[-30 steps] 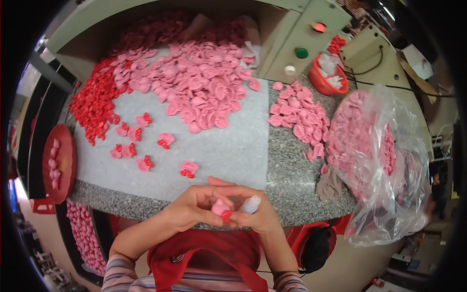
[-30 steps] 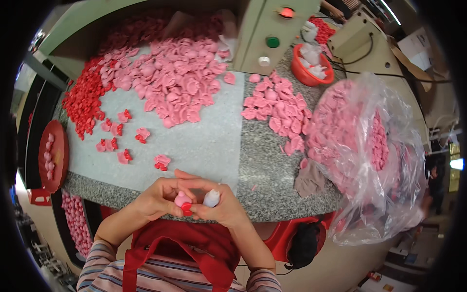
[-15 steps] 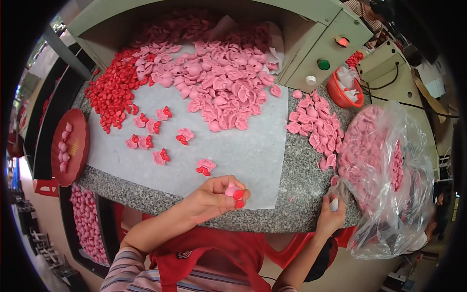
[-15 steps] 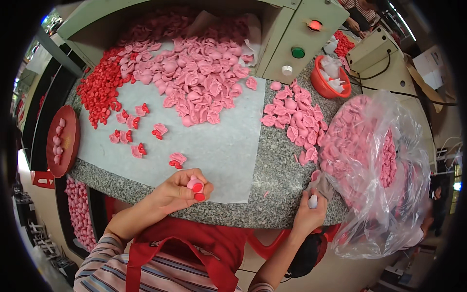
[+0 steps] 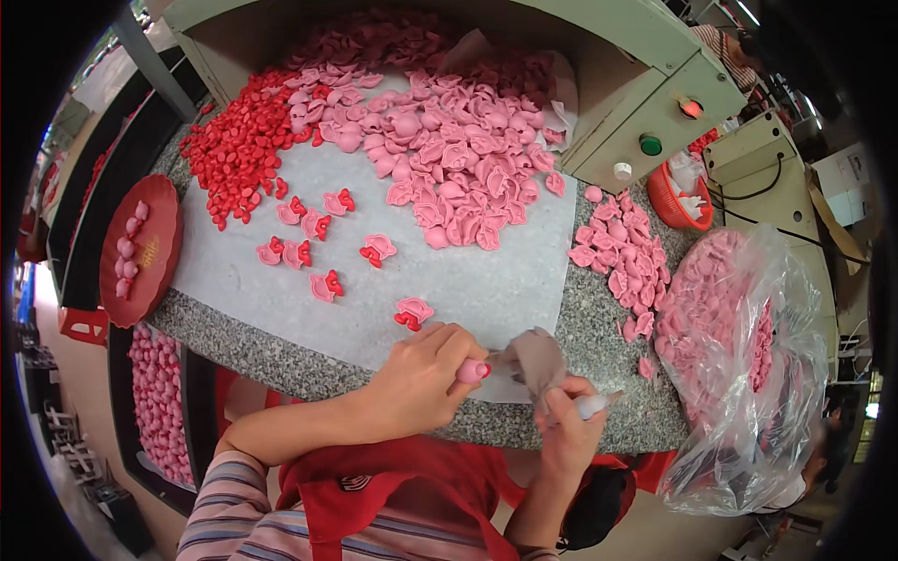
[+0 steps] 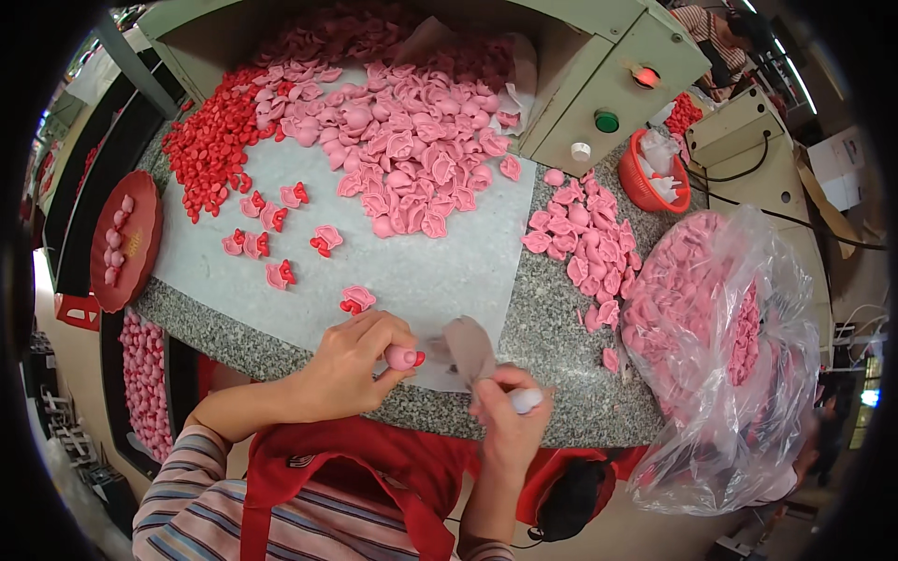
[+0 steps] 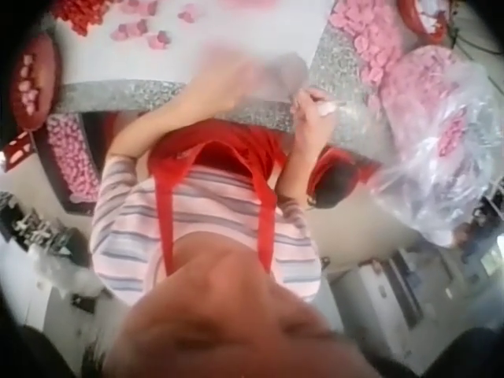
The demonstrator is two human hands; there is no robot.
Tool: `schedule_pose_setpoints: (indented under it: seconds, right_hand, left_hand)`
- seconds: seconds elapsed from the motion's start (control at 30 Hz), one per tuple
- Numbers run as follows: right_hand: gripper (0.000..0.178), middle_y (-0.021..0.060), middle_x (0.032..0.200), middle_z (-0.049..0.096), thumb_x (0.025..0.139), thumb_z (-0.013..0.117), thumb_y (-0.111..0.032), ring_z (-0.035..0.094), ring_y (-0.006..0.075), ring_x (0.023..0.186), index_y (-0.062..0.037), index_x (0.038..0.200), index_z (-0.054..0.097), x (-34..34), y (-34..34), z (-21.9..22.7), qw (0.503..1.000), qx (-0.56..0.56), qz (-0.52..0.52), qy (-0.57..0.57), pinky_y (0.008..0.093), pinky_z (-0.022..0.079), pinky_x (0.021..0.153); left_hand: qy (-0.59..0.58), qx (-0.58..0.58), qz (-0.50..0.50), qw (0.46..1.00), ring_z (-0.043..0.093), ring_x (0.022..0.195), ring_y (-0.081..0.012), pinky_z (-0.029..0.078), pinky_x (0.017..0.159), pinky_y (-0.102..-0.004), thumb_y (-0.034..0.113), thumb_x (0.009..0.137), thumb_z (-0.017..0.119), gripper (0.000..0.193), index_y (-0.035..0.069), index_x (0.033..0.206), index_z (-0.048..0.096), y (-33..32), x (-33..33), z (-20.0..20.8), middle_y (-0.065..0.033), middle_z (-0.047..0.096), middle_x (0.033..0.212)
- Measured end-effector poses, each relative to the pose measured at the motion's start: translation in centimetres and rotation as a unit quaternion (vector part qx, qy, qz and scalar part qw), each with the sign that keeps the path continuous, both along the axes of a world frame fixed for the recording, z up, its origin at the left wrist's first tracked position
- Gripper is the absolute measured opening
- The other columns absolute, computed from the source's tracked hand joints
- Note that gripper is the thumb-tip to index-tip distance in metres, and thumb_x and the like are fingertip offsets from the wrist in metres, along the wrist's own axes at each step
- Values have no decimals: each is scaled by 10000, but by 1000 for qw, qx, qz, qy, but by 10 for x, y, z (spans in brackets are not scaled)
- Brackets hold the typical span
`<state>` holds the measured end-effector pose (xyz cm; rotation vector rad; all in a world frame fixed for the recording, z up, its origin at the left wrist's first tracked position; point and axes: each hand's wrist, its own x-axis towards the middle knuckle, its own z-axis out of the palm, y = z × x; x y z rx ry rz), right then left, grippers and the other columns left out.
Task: Assembling small decorative toy components by attaching red parts to pink parts at a factory workbench.
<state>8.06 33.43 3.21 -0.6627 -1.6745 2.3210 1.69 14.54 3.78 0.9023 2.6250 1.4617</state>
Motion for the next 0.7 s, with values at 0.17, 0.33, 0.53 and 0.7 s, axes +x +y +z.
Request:
schedule_pose_setpoints:
  seconds: [0.17,0.33,0.53,0.7]
  right_hand:
    - [115,64,852,564,689,650,64,553,113,648,24,793,620,-15,-51,3,986,131,98,31,197,437,559]
    - [112,49,848,567,683,681,45,544,107,695,15,780,634,-25,-67,2,967,230,86,62,207,443,617]
    - [78,44,681,581,723,657,7,515,94,512,17,757,587,-36,-48,-2,995,-7,75,-61,188,373,447]
    - [149,54,680,574,742,644,-29,485,84,465,17,851,554,-32,-40,-7,999,-44,-13,-26,183,348,399]
  left_hand:
    - [31,-35,38,998,540,732,-307,456,589,-379,23,649,640,257,17,843,471,-4,4,-4,-124,529,809]
    - [91,-58,95,990,550,734,-316,464,599,-365,-1,570,661,318,19,827,475,-1,8,-6,-126,530,842]
    - [86,-1,79,993,559,733,-286,476,585,-355,13,584,708,351,32,869,504,-1,11,-9,-110,530,842]
    - [75,26,93,993,572,734,-252,484,590,-334,35,621,738,339,50,886,527,-1,4,-8,-91,556,880]
